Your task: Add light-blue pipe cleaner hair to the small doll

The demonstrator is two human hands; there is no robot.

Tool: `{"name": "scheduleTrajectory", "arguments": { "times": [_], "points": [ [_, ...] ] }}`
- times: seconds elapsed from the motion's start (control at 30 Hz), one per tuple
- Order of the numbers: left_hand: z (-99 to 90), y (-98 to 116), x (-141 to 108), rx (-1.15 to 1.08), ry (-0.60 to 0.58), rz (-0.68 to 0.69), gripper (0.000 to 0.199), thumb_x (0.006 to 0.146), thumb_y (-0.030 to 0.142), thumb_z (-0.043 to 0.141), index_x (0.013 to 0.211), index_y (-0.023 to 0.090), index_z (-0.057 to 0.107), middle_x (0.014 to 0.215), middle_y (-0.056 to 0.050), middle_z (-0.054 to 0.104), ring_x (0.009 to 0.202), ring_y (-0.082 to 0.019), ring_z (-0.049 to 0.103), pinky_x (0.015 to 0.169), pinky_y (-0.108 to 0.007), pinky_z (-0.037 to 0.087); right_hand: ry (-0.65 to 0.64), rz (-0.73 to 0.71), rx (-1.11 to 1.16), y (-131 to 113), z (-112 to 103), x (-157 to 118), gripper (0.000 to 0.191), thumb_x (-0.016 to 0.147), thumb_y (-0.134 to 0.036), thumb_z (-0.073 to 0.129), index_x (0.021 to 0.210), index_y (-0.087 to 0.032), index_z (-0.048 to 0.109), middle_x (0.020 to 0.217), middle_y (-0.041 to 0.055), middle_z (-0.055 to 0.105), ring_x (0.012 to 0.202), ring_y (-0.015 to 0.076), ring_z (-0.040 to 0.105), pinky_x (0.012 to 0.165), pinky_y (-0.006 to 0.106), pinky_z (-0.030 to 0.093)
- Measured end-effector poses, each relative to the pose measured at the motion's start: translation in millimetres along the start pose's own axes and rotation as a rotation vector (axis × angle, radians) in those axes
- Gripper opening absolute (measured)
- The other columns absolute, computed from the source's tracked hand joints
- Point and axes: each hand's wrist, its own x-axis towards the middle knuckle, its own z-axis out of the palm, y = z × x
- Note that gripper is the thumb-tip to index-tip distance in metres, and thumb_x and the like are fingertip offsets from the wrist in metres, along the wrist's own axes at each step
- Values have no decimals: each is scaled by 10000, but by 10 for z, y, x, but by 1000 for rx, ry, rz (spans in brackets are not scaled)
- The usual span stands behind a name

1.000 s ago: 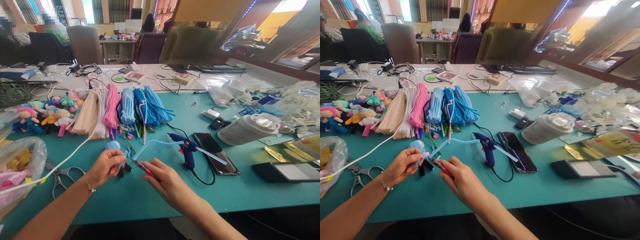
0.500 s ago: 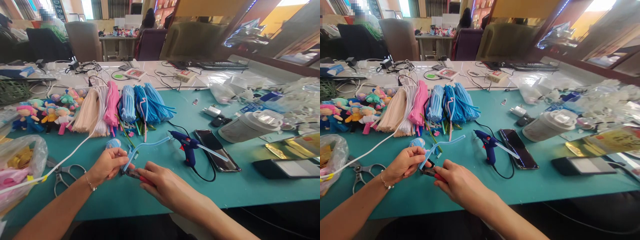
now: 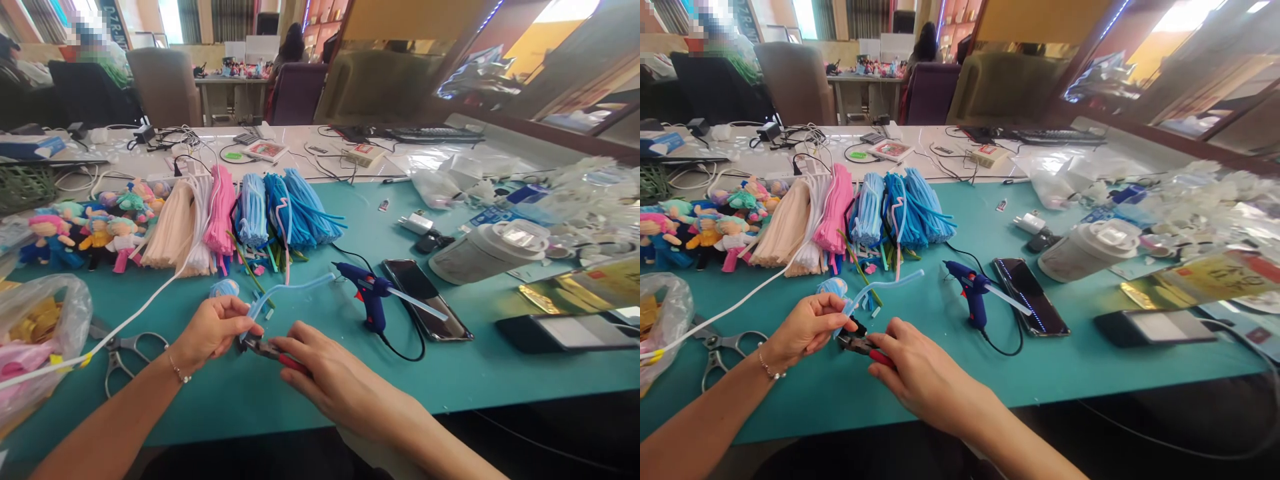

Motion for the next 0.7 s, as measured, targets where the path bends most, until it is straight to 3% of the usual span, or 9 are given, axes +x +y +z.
{"name": "scheduleTrajectory", "arguments": {
  "times": [0.17,0.37,0.5,0.7],
  "points": [
    [-13,29,7,-35,2,4,432,538,348,887,715,167,537,705,-86,783,224,12,319,289,-166,127,50,83,104,67,-26,-59,287,1027,-317,482,1254,-226,632,970,41,564,863,184,613,820,320,516],
    [-20,50,0,-44,31,8,463,514,349,894,714,181,512,667,-57,773,216,16,313,288,-156,132,62,91,140,123,-64,-60,291,1044,-346,445,1242,-236,629,957,31,548,837,174,612,784,307,511],
    [-24,14,-2,-31,-7,-13,438,527,340,895,711,165,539,663,-73,772,222,16,300,287,-161,121,120,124,122,139,-94,-32,282,1043,-358,436,1181,-223,641,936,29,538,802,174,603,753,311,512],
    [-35,-2,-2,-5,-69,-36,419,539,332,907,693,155,560,655,-82,775,225,13,302,287,-171,125,101,115,112,117,-108,14,249,1033,-325,461,1157,-218,648,938,27,540,820,176,604,764,314,504]
  ]
}}
